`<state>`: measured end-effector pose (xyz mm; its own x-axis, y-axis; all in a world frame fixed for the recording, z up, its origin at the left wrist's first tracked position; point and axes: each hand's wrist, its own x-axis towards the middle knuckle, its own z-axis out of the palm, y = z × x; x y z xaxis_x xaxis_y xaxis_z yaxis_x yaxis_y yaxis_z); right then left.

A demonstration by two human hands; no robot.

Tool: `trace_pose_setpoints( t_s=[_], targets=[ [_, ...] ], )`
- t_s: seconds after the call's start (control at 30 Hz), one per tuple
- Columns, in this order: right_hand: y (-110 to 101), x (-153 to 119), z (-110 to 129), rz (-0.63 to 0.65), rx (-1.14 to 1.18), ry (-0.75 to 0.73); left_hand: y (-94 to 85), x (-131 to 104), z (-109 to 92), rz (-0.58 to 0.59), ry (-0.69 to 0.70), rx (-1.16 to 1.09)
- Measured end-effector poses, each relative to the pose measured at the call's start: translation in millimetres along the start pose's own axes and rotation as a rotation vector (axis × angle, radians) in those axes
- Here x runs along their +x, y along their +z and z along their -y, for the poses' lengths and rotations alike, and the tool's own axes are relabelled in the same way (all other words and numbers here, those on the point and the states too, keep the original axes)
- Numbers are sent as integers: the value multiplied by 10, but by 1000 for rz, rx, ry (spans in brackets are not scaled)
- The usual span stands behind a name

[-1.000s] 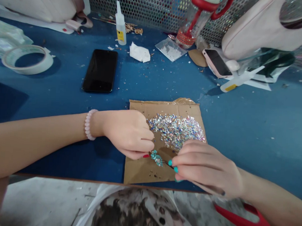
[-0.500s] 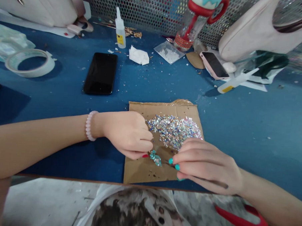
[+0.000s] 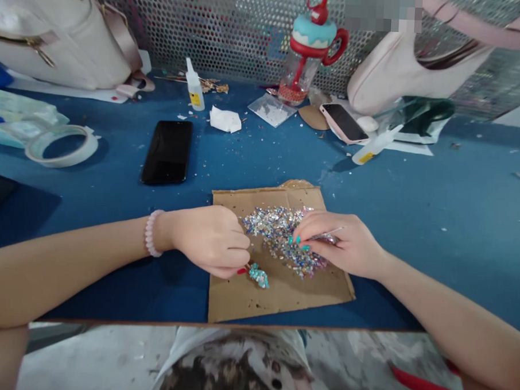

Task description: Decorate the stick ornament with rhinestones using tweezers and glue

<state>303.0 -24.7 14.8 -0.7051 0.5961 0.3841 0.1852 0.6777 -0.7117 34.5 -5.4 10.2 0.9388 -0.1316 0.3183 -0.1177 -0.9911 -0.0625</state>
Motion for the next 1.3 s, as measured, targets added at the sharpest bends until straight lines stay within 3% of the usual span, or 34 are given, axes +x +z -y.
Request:
trace_pose_setpoints(
  t_s=[0.2,0.4,0.8,1.03,1.3],
  targets=[
    [-12,-8,-19,23,20,-35,15,-29,-10,28,-15,0],
    [-62,-30,-25,78,145,187,23,-40,-19,21,-17,11],
    [-144,3,76,171,109,113,27,-37,-19,11,-19,27],
    [-164,9,82,245,204,191,32,-42,-18,24,-22,23],
    [-220,25,123,367,149,115,32,-37,-15,10,-20,19]
  ],
)
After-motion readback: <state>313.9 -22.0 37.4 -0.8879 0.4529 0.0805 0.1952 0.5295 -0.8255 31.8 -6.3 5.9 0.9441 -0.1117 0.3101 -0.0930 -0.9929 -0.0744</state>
